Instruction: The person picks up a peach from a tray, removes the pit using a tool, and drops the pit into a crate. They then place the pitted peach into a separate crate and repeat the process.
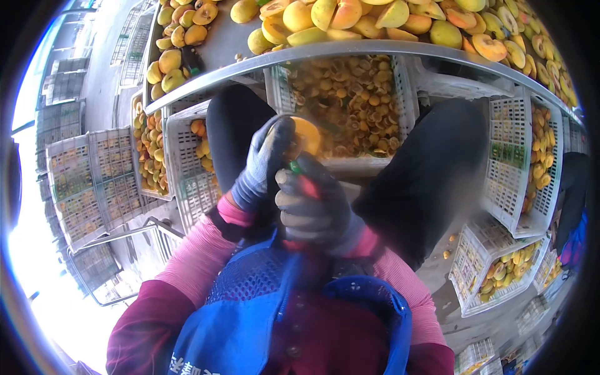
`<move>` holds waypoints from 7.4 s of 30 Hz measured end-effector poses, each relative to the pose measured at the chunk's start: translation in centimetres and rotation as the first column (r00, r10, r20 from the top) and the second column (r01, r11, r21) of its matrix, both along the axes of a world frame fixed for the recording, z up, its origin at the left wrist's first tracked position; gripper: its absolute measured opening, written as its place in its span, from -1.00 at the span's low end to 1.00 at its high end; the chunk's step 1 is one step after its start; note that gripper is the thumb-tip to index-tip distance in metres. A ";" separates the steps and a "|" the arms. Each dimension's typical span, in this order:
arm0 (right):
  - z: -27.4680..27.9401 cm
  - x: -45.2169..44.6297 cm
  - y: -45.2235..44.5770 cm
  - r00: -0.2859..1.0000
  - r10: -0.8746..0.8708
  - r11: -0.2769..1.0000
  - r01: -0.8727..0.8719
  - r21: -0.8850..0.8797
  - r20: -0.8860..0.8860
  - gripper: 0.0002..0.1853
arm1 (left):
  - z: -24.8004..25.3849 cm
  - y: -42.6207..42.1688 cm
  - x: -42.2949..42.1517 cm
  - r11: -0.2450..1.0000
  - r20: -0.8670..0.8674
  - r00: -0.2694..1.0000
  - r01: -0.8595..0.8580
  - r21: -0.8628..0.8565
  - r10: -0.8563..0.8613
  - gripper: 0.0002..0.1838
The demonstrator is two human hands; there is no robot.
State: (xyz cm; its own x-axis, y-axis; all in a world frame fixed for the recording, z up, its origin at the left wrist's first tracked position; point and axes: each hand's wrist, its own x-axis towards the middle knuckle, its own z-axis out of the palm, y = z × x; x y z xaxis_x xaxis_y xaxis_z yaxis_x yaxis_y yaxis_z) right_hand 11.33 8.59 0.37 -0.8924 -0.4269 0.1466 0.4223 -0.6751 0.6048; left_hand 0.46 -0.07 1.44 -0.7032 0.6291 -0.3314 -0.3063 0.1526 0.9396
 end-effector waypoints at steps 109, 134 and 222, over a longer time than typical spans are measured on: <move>-0.1 -5.3 3.2 0.773 -0.634 0.073 0.028 0.997 0.025 -0.66 | 1.9 3.2 -6.1 0.994 -0.337 0.940 0.011 -0.107 -0.047 -0.70; 0.3 -1.0 0.8 0.846 0.040 -0.997 0.065 0.028 -0.531 -0.78 | 1.5 1.6 0.4 0.967 -0.309 0.922 -0.254 -0.032 0.232 -0.60; -6.7 0.7 3.3 0.874 -0.413 0.181 -0.195 0.964 0.254 -0.51 | 4.3 8.5 -19.8 0.553 -0.546 0.215 -0.028 -0.832 -0.810 -0.40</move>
State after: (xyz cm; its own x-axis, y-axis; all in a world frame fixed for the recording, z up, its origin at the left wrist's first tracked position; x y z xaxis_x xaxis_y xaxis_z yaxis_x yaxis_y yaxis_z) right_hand 12.03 11.89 -6.29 -0.7624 0.1605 -0.6269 0.2320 -0.8366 -0.4963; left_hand -19.36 8.41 5.72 -0.4924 0.8532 -0.1722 0.8470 0.5152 0.1311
